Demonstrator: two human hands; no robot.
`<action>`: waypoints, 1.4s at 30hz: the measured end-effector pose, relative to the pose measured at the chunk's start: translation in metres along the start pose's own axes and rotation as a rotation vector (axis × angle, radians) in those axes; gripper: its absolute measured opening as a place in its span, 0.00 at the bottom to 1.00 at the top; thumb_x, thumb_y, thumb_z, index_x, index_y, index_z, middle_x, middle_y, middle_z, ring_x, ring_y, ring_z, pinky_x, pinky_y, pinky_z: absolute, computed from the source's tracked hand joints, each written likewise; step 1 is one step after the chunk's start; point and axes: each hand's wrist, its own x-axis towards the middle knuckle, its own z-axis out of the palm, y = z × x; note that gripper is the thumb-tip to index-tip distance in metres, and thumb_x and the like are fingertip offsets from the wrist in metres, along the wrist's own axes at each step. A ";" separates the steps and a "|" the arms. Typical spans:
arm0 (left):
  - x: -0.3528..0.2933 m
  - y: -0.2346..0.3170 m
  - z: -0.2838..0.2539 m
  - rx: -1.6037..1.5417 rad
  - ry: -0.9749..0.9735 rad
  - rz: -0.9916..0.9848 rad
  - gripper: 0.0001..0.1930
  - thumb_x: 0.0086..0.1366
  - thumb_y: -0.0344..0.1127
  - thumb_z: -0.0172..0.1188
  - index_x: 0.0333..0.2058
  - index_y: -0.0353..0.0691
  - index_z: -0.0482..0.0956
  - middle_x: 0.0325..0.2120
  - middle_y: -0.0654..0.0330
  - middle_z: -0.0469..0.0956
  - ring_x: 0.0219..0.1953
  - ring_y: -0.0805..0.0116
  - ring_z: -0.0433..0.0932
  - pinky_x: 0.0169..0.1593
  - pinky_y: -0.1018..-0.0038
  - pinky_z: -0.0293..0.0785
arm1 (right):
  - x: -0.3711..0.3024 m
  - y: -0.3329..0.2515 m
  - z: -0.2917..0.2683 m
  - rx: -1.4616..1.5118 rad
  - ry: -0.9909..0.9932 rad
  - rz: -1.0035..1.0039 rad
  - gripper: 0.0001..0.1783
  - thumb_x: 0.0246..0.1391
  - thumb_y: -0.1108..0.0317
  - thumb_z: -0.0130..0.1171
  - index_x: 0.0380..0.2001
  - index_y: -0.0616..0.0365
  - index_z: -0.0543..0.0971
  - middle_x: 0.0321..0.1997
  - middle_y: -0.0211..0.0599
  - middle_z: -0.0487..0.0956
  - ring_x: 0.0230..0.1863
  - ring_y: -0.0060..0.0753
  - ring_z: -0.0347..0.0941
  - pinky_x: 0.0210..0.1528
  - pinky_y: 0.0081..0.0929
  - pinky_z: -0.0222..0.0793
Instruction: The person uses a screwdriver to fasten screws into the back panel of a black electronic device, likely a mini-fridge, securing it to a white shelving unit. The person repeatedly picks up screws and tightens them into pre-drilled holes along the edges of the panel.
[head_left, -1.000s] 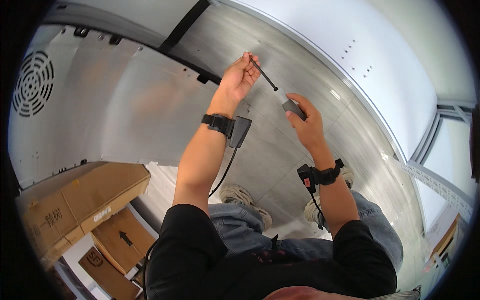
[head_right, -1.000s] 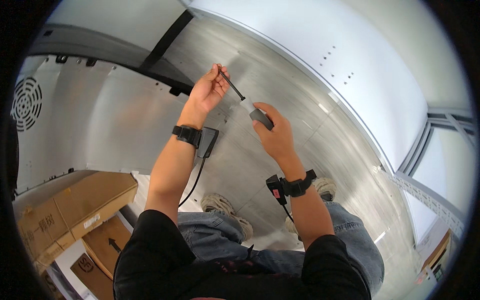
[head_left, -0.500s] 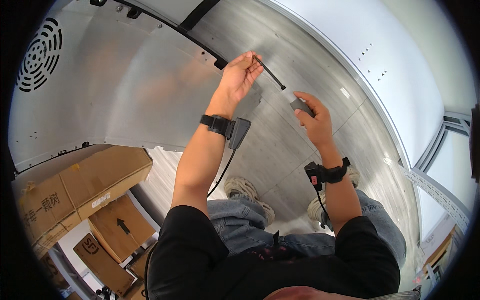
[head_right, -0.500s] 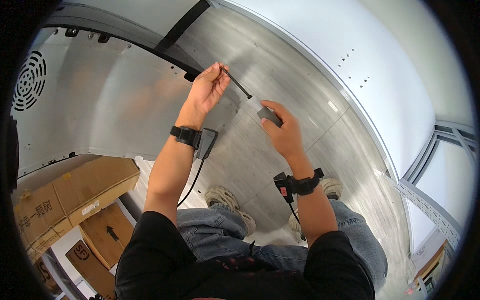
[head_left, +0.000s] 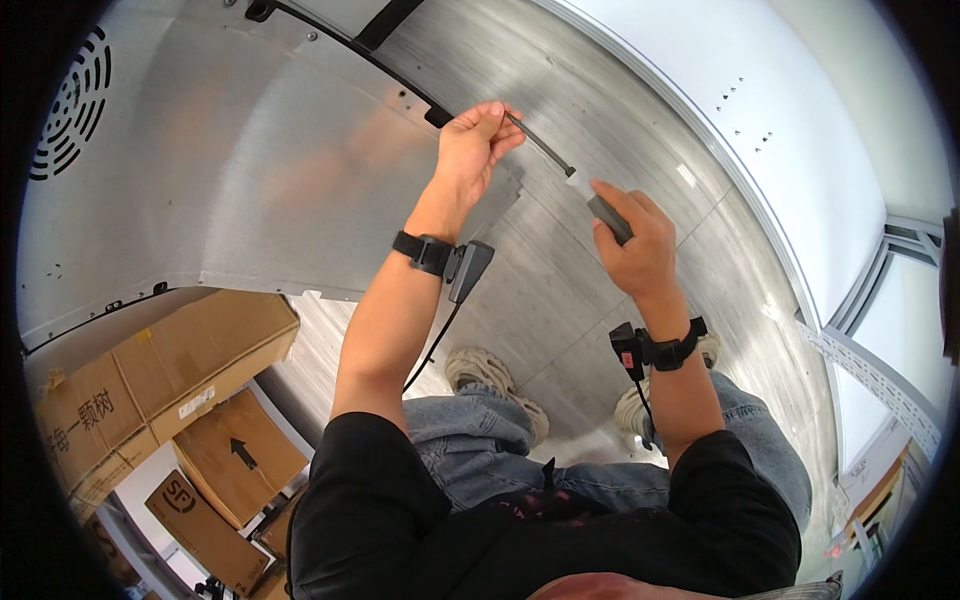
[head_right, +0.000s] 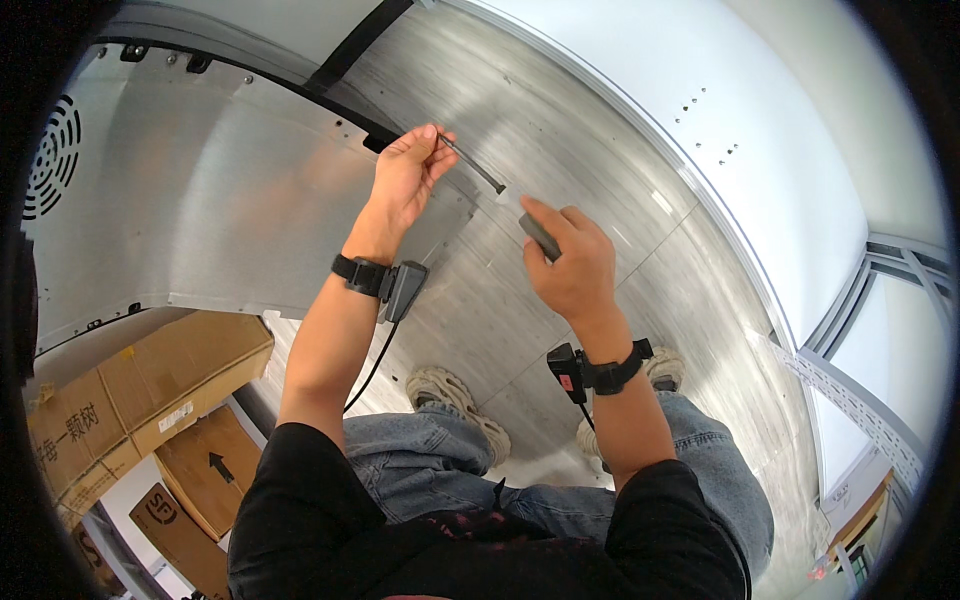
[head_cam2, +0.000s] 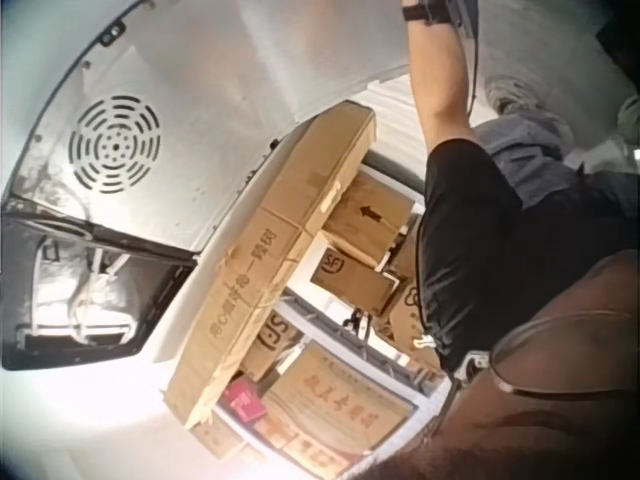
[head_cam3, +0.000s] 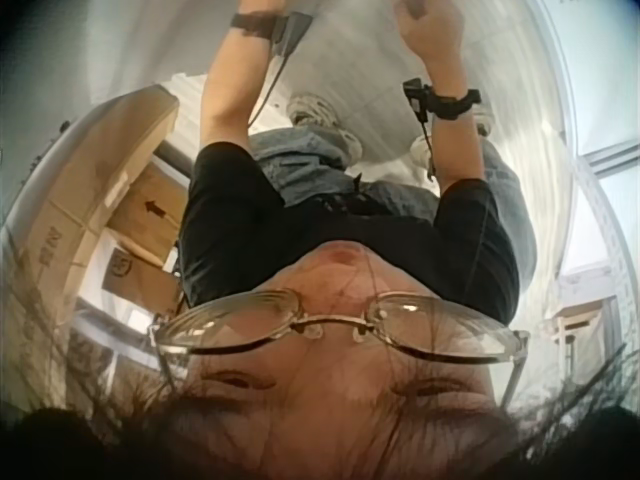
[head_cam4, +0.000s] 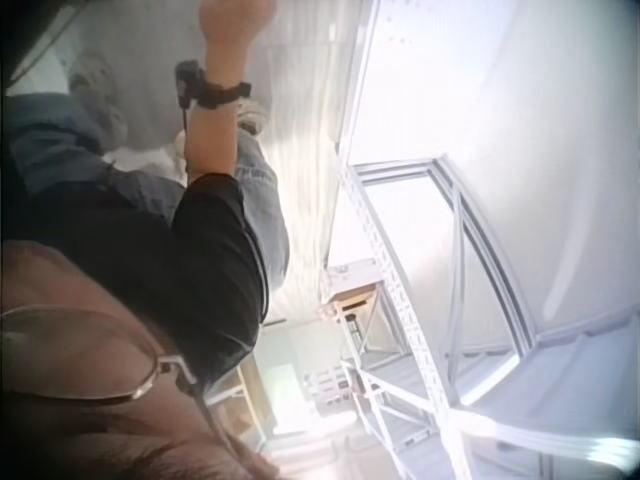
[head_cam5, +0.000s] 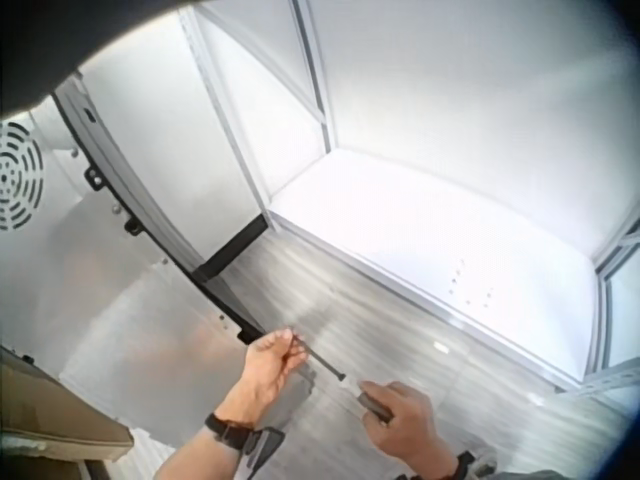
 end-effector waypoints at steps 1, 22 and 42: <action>-0.002 0.001 -0.001 0.000 0.002 -0.003 0.08 0.66 0.33 0.51 0.34 0.34 0.74 0.32 0.56 0.77 0.29 0.74 0.77 0.36 0.80 0.79 | 0.000 -0.002 0.000 -0.018 0.002 -0.016 0.20 0.38 0.74 0.58 0.41 0.50 0.79 0.23 0.36 0.72 0.24 0.38 0.70 0.26 0.30 0.66; -0.027 -0.093 -0.099 -0.053 0.185 -0.416 0.07 0.66 0.34 0.51 0.36 0.36 0.72 0.31 0.59 0.76 0.29 0.72 0.76 0.38 0.75 0.79 | -0.036 0.028 0.057 0.243 -0.469 0.630 0.19 0.38 0.71 0.57 0.39 0.56 0.77 0.22 0.37 0.75 0.22 0.33 0.70 0.27 0.29 0.64; 0.047 -0.089 -0.183 0.082 0.431 -0.314 0.07 0.66 0.32 0.52 0.34 0.34 0.75 0.25 0.60 0.76 0.22 0.76 0.74 0.26 0.84 0.77 | -0.049 0.043 0.179 0.470 -0.321 0.720 0.20 0.50 0.61 0.58 0.47 0.55 0.75 0.33 0.43 0.79 0.32 0.37 0.74 0.37 0.30 0.68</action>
